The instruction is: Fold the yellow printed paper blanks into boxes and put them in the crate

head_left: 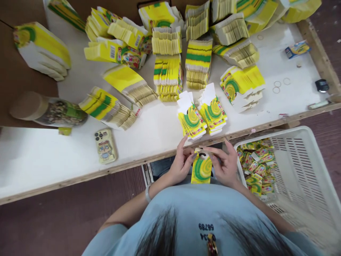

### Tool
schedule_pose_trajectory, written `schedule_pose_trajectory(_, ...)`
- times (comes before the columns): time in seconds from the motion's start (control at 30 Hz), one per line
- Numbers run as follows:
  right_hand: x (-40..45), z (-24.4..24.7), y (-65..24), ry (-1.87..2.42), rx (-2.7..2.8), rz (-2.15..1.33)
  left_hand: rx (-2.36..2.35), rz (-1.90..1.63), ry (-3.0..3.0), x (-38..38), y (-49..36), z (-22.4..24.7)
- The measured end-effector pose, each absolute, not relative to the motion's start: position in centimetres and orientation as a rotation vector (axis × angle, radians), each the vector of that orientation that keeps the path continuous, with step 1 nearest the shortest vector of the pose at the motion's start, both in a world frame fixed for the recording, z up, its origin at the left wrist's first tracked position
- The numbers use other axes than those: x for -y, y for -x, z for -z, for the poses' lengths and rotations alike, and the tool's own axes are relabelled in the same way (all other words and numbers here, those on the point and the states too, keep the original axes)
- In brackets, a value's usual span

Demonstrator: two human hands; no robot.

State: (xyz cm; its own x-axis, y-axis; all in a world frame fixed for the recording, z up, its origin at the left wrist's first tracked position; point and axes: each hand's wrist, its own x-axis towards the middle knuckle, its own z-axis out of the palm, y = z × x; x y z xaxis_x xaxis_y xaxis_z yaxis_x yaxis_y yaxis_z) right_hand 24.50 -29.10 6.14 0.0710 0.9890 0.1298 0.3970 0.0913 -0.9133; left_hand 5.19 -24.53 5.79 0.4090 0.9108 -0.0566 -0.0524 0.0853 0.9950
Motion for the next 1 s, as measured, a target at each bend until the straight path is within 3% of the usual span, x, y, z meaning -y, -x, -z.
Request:
schedule_pose_trajectory(0.17,29.2,-6.9,-26.4,1.202,1.667,-0.951,-0.821,-0.75,-1.45,23.9,-4.7,-6.3)
schedule_pose_trajectory(0.43,28.0,-9.8,-25.7,1.298,1.223,-1.659,-0.917,-0.732,-1.41,23.9,-4.8,-7.2)
schedule_pose_trajectory(0.83,28.3,-9.4,-26.2,1.25,1.09,-1.749,-0.836,-0.821,-1.674,23.7,-4.8,-6.2)
schedule_pose_trajectory(1.0,28.7,-9.6,-32.0,1.59,1.198,-1.207,-1.075,-1.033,-2.063,15.3,-5.3,-5.5)
